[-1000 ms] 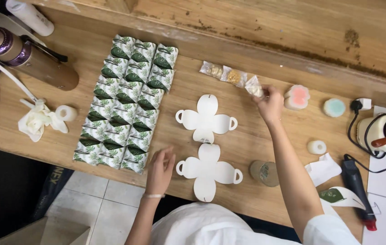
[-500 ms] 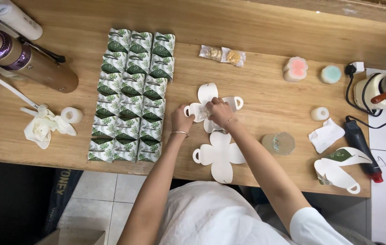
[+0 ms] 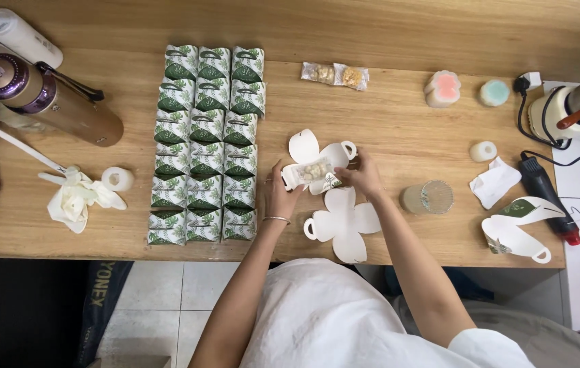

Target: Assembling decorative clover-leaf shaped paper boxes and placing wrapped items inside at a workshop workbench.

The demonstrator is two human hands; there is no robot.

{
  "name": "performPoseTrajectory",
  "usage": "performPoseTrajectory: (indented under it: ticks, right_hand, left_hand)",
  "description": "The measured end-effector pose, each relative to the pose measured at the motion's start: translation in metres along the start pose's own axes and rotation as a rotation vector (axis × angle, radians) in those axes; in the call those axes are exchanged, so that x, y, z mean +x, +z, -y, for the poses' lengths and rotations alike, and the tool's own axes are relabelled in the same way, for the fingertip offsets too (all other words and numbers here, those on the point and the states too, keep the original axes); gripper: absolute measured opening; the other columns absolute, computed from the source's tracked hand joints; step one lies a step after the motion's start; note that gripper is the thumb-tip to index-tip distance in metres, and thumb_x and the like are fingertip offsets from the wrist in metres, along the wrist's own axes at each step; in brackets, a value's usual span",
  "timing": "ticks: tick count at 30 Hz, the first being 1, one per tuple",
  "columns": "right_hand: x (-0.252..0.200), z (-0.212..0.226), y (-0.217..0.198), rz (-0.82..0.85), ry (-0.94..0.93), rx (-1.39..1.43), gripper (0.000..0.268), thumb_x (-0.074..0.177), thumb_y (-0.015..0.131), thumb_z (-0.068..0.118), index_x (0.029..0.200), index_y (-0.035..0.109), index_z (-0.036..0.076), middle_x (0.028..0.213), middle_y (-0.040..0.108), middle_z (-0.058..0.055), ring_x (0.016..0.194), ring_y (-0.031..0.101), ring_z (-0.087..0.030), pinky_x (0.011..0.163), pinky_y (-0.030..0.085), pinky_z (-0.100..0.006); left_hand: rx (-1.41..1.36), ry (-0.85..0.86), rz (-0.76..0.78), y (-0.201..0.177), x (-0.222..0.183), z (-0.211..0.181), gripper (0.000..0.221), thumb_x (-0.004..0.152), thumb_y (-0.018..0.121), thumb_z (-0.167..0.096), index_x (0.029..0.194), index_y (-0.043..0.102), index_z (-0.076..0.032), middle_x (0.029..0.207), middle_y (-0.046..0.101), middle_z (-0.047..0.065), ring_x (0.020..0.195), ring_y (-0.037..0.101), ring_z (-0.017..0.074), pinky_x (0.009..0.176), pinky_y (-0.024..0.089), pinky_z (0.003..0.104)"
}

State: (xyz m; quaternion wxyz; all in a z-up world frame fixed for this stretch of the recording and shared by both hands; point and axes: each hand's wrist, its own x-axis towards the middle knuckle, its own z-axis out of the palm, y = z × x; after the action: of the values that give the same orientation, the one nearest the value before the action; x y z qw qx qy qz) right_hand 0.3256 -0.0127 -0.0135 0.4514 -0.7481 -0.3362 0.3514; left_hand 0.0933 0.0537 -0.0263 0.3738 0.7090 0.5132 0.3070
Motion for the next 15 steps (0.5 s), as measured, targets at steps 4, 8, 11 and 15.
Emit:
performPoseTrajectory:
  ticks: [4, 8, 11, 15]
  right_hand:
    - [0.003, -0.014, 0.024, 0.037, -0.060, -0.106, 0.047, 0.077, 0.082, 0.002, 0.120, 0.063, 0.002, 0.095, 0.074, -0.011, 0.083, 0.074, -0.018, 0.071, 0.061, -0.033]
    - [0.008, -0.013, 0.032, 0.013, -0.087, -0.196, 0.041, 0.080, 0.081, 0.002, 0.119, 0.069, 0.003, 0.085, 0.074, -0.011, 0.076, 0.070, -0.017, 0.070, 0.058, -0.032]
    - [0.012, -0.012, 0.032, 0.025, -0.100, -0.199, 0.043, 0.079, 0.080, 0.005, 0.120, 0.067, 0.002, 0.088, 0.074, -0.009, 0.077, 0.071, -0.017, 0.069, 0.058, -0.031]
    - [-0.006, 0.025, 0.032, -0.011, -0.185, -0.221, 0.045, 0.078, 0.083, 0.010, 0.118, 0.065, -0.001, 0.093, 0.074, -0.009, 0.079, 0.072, -0.019, 0.070, 0.058, -0.033]
  left_hand:
    - [-0.024, -0.001, 0.098, 0.006, 0.001, 0.001, 0.078, 0.070, 0.089, -0.010, 0.137, 0.051, -0.006, 0.117, 0.062, 0.026, 0.109, 0.062, 0.0443, 0.091, 0.051, 0.049]
    - [0.048, 0.032, 0.078, 0.022, 0.007, 0.022, 0.066, 0.070, 0.083, -0.002, 0.130, 0.056, -0.007, 0.120, 0.063, 0.022, 0.114, 0.062, 0.0434, 0.095, 0.053, 0.048]
    - [0.031, 0.025, 0.088, 0.011, 0.006, 0.007, 0.064, 0.072, 0.083, 0.000, 0.130, 0.057, -0.007, 0.119, 0.064, 0.024, 0.112, 0.062, 0.0444, 0.094, 0.052, 0.049]
    - [-0.083, -0.070, 0.054, 0.003, 0.008, -0.013, 0.080, 0.071, 0.084, -0.001, 0.141, 0.044, -0.001, 0.114, 0.063, 0.029, 0.105, 0.063, 0.0464, 0.087, 0.053, 0.050]
